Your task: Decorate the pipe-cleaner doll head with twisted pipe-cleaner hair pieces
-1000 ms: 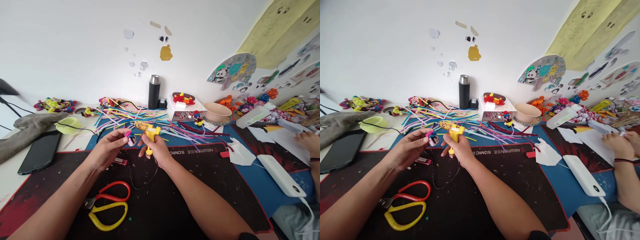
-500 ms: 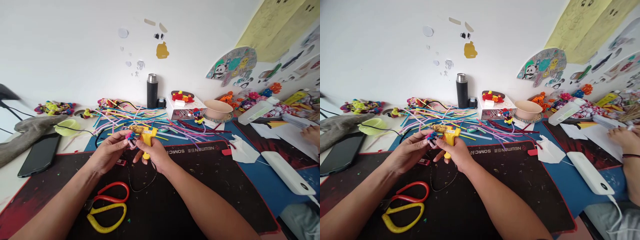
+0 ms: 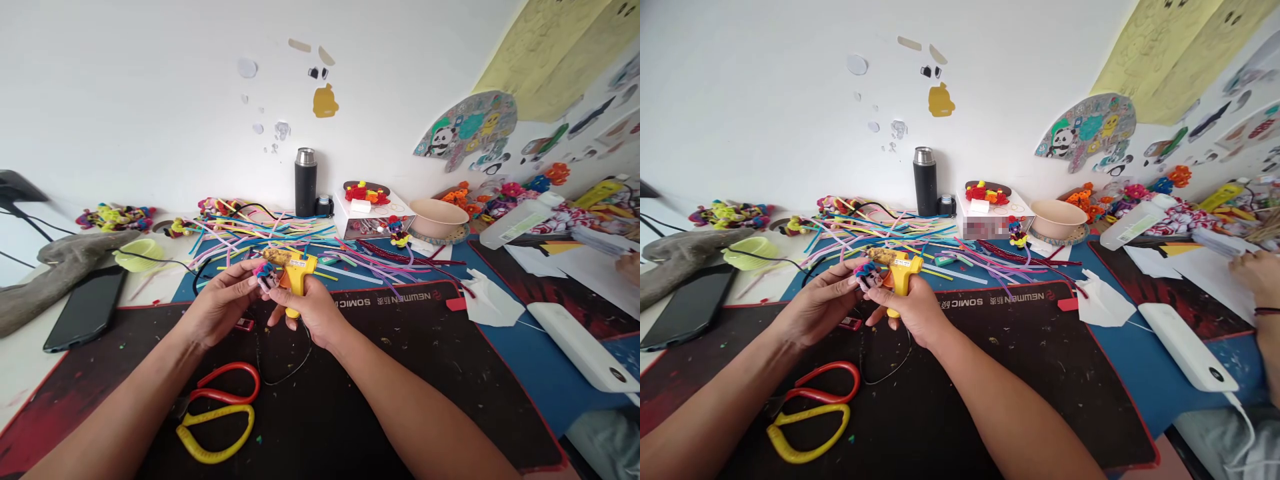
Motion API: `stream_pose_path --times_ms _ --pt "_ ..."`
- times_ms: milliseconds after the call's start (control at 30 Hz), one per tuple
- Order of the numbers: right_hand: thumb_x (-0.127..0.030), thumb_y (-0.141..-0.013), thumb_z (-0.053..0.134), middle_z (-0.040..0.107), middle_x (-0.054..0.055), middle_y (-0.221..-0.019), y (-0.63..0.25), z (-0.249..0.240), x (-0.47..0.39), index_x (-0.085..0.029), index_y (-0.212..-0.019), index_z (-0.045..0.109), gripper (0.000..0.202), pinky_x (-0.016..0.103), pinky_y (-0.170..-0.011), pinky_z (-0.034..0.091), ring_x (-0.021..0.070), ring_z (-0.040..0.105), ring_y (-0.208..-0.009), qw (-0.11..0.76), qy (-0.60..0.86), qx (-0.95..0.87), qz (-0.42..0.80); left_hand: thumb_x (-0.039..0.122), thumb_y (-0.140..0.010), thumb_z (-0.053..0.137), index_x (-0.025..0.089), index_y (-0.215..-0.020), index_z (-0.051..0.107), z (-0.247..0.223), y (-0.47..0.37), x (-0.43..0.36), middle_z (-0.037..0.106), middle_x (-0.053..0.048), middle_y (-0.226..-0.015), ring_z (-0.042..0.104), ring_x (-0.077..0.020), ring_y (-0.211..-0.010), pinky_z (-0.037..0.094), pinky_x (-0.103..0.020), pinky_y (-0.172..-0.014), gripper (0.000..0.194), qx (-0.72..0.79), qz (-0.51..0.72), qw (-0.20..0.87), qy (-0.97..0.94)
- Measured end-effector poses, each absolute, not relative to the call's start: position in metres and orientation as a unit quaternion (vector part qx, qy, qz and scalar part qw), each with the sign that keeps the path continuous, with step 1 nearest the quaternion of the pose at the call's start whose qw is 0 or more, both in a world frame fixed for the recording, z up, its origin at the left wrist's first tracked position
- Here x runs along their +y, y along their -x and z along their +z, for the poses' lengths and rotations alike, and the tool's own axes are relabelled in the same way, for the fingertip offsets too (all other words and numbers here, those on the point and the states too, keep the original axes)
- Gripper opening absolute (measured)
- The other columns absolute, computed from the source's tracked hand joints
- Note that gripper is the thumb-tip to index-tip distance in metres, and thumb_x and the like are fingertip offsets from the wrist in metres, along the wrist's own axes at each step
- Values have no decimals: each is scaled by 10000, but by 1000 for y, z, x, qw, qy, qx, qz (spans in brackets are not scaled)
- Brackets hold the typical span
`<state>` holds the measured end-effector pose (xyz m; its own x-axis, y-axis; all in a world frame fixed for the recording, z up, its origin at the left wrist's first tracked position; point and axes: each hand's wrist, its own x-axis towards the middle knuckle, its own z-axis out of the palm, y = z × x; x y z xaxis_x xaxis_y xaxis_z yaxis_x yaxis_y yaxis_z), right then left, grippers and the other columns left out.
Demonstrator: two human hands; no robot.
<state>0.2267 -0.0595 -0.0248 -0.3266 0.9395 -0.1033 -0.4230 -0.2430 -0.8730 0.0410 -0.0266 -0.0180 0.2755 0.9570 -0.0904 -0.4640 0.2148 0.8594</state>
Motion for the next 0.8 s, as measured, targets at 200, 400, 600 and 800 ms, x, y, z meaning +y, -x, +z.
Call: stream_pose_path --times_ms 200,400,600,800 --pt "-479 -752 940 780 72 -1012 -229 -27 -58 -177 -1061 742 475 178 -374 351 145 743 -573 480 339 -384 712 363 -713 1007 148 -1107 885 -13 -39 -26 822 -101 -944 718 -217 -827 639 -306 -780 465 325 496 706 -387" --pt "-482 -752 932 781 72 -996 -228 -26 -59 -177 -1064 733 480 183 -385 352 148 743 -578 475 348 -391 708 361 -654 1046 185 -1078 891 -13 -39 -28 825 -78 -985 725 -202 -819 635 -286 -756 485 347 497 689 -398" --pt "-501 -756 922 794 91 -1037 -228 -26 -59 -176 -1088 719 507 184 -386 355 135 730 -575 468 355 -395 706 344 -648 1053 195 -1042 892 -13 -40 -28 820 -61 -916 723 -185 -785 640 -274 -745 450 356 496 683 -402" --pt "-477 -783 907 796 86 -1041 -228 -26 -59 -184 -1098 725 467 182 -387 355 131 729 -575 462 354 -400 708 346 -667 1043 186 -1018 884 -11 -39 -28 819 -71 -947 731 -198 -806 633 -278 -729 418 364 498 666 -419"
